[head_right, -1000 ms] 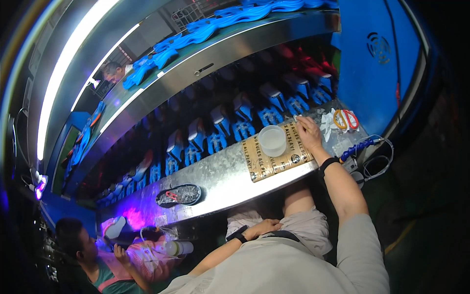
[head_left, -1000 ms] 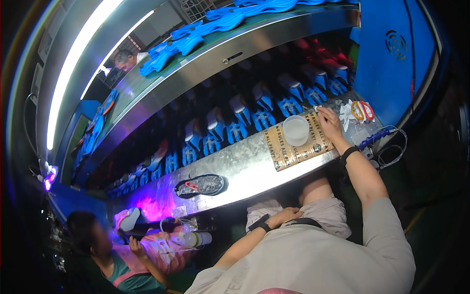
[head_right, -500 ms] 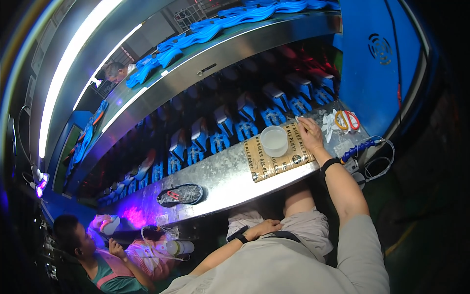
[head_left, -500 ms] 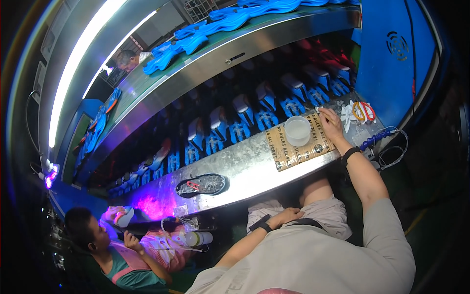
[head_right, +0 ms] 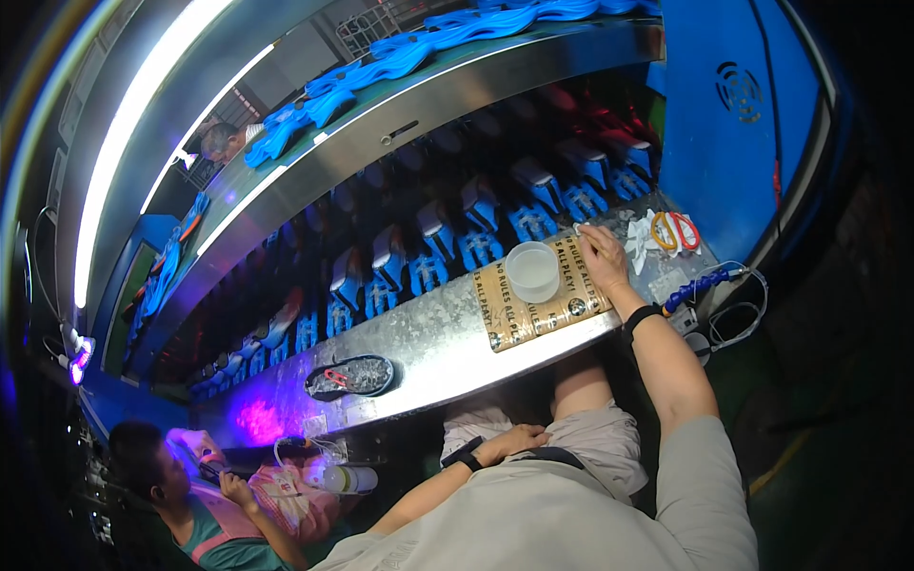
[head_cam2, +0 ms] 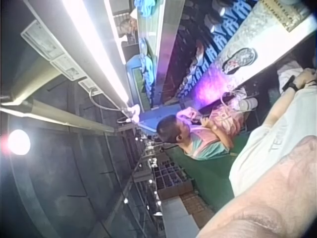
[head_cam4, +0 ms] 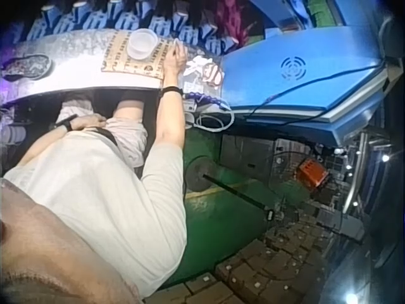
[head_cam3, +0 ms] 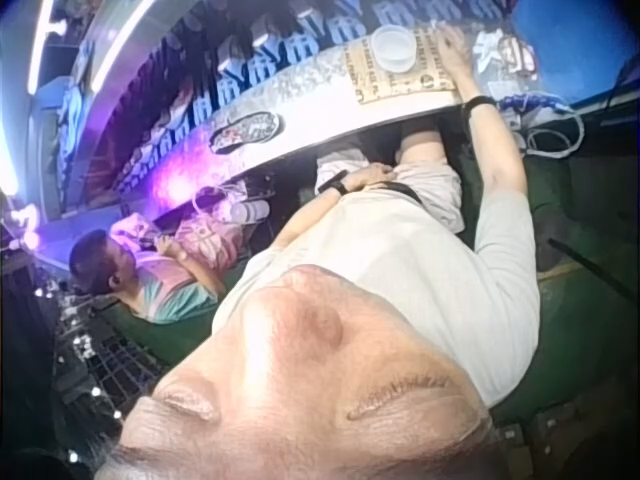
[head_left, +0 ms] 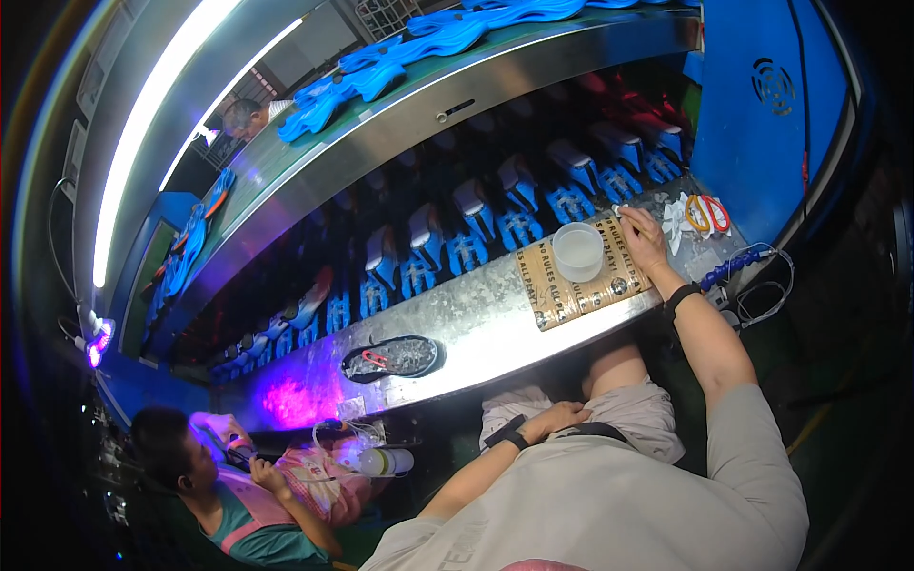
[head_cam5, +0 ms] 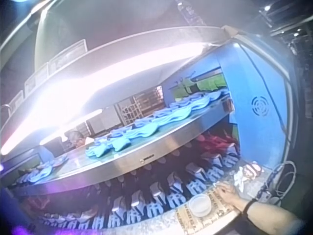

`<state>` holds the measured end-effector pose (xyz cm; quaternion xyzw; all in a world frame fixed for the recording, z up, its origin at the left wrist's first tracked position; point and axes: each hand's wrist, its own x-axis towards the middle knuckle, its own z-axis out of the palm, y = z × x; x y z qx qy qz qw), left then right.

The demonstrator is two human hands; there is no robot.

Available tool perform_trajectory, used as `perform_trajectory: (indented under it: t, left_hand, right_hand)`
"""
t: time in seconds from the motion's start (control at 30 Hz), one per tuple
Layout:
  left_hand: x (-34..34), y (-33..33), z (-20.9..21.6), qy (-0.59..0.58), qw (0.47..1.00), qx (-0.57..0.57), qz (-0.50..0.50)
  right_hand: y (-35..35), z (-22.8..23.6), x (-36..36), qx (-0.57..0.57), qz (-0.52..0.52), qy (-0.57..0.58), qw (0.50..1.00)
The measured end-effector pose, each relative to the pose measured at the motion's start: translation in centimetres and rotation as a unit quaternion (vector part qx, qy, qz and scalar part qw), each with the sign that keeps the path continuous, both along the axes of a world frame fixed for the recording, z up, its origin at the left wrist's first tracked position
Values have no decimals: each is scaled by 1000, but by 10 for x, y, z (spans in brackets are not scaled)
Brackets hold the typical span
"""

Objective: Apply glue/cement to the surface of blue shoe outsoles using a brush at a manufacturing station.

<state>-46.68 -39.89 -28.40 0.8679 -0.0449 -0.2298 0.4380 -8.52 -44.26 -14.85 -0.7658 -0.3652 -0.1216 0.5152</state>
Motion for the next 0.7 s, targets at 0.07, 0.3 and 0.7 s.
perform_trajectory:
  t: [0.07, 0.3, 0.7]
  left_hand:
    - [5, -4, 14, 50, 998, -13, 42]
    - [8, -6, 28, 122, 986, -24, 110]
    - [4, -2, -7, 95, 994, -34, 51]
  right_hand:
    - [0, 0, 0, -3, -2, 0, 1000]
    - [0, 1, -1, -4, -6, 9, 1000]
    - [-2, 2, 0, -23, 4, 18, 1000]
